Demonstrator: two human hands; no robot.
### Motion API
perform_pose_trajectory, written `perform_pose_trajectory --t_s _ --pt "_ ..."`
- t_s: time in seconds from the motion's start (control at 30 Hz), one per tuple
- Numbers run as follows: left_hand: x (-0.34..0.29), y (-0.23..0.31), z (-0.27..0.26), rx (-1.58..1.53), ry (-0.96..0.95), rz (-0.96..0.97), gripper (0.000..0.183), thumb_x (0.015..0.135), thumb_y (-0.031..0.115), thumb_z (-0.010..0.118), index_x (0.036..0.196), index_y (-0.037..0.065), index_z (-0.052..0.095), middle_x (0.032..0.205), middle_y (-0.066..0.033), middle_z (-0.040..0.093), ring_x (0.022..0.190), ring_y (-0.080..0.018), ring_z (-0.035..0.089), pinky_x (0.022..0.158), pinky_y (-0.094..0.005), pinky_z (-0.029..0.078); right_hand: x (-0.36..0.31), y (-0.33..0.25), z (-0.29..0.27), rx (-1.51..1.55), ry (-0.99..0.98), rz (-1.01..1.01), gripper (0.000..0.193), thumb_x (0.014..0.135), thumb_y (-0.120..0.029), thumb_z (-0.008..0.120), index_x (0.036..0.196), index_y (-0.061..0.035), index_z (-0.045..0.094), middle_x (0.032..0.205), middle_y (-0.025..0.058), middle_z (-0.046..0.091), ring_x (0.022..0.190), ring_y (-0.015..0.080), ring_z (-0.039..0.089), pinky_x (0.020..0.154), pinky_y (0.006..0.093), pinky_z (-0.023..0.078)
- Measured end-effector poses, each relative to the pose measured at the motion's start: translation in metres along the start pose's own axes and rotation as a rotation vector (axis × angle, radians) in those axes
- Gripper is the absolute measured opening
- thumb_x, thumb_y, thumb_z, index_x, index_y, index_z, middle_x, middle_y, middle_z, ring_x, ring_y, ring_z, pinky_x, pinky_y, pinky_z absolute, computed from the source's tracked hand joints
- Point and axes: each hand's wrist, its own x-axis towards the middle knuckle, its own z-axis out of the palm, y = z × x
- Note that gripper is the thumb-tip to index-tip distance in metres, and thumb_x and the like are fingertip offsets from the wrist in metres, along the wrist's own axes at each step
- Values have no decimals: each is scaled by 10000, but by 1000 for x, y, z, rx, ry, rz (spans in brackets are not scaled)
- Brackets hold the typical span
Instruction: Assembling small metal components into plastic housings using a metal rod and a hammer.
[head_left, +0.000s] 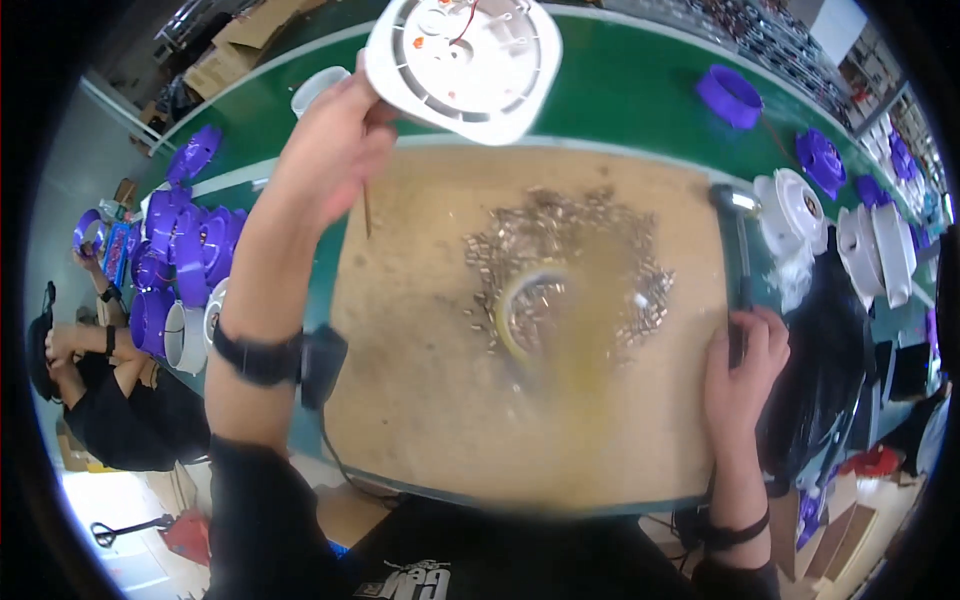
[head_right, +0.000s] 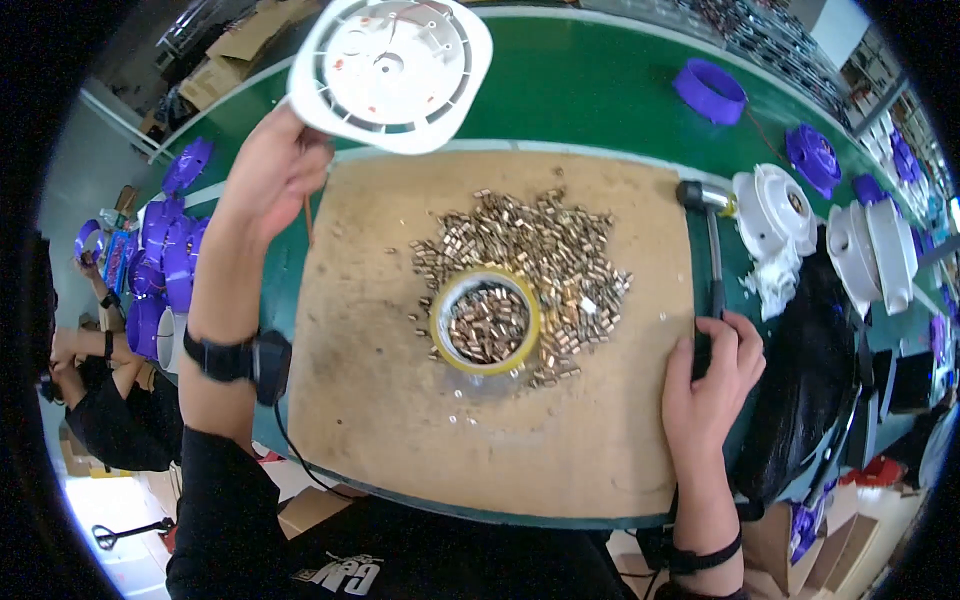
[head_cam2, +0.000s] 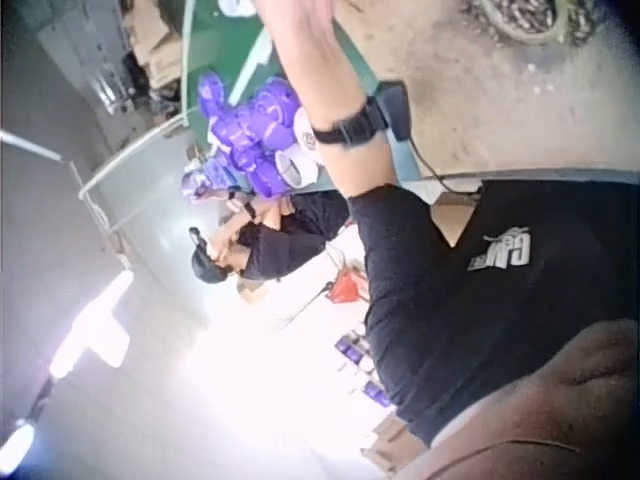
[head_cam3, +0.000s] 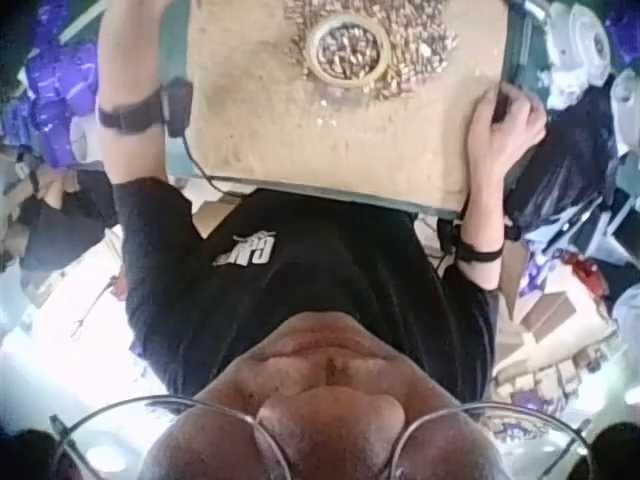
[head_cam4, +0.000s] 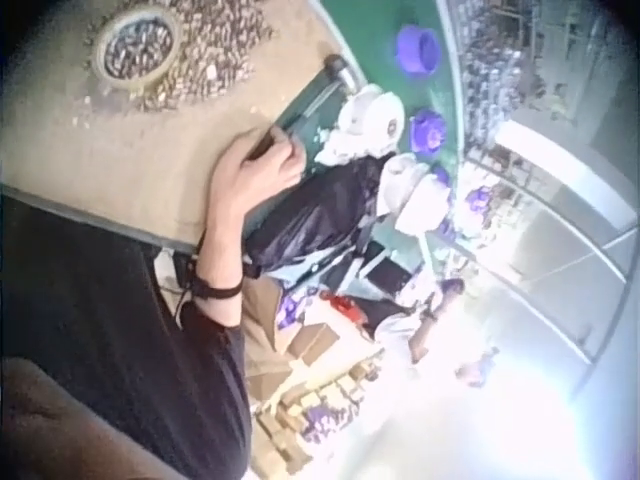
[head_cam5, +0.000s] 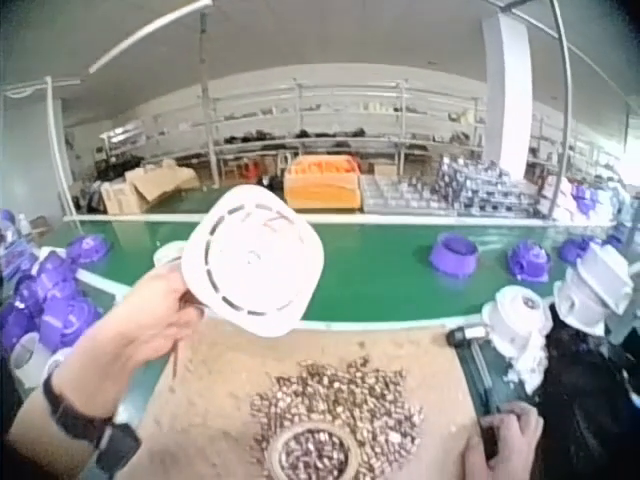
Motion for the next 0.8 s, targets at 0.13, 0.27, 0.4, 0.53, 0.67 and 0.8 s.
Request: perform_pose_trajectory --t_s 0.13,0.27,0.4,0.53,0.67,0.8 --pt "-65 -31 4 -246 -260 -339 243 1002 206 385 1049 30 545 640 22 458 427 -43 309 342 -210 219 -3 5 3 -7 4 13 237 796 -75 638 1026 -41 593 1178 175 506 1080 344 458 927 411 365" --pt "-114 -47 19 -131 -158 -588 254 979 133 400 1149 14 546 691 -4 521 430 -57 330 355 -216 230 -6 4 5 -9 -13 5 236 793 -75 637 1025 -48 596 1182 178 505 1060 344 460 922 410 367" --pt "-118 -58 23 187 -74 -609 244 982 181 475 1143 27 576 748 -13 565 543 -54 420 455 -219 328 -8 6 3 -8 -16 -2 235 796 -83 634 1025 -50 597 1187 180 503 1052 345 460 918 411 366" --pt "-111 -56 -7 615 -216 -323 237 972 226 540 995 -1 604 825 -9 601 729 -70 531 614 -237 412 -7 5 2 -4 -14 -15 238 800 -91 628 1032 -46 592 1193 184 500 1056 349 459 924 414 363" --pt "-107 -38 -16 -17 -124 -28 272 1010 299 459 1002 44 551 811 25 489 638 -41 411 603 -217 360 -7 6 0 10 -17 -28 322 807 -90 623 1111 -17 546 1203 188 497 1074 351 458 943 416 359" --pt "-110 -1 22 -267 -196 365 265 1027 278 412 1018 38 525 810 -14 484 639 -75 423 610 -228 369 -4 9 -3 22 -61 8 402 814 -87 618 1186 4 496 1217 191 493 1090 353 456 962 418 353"
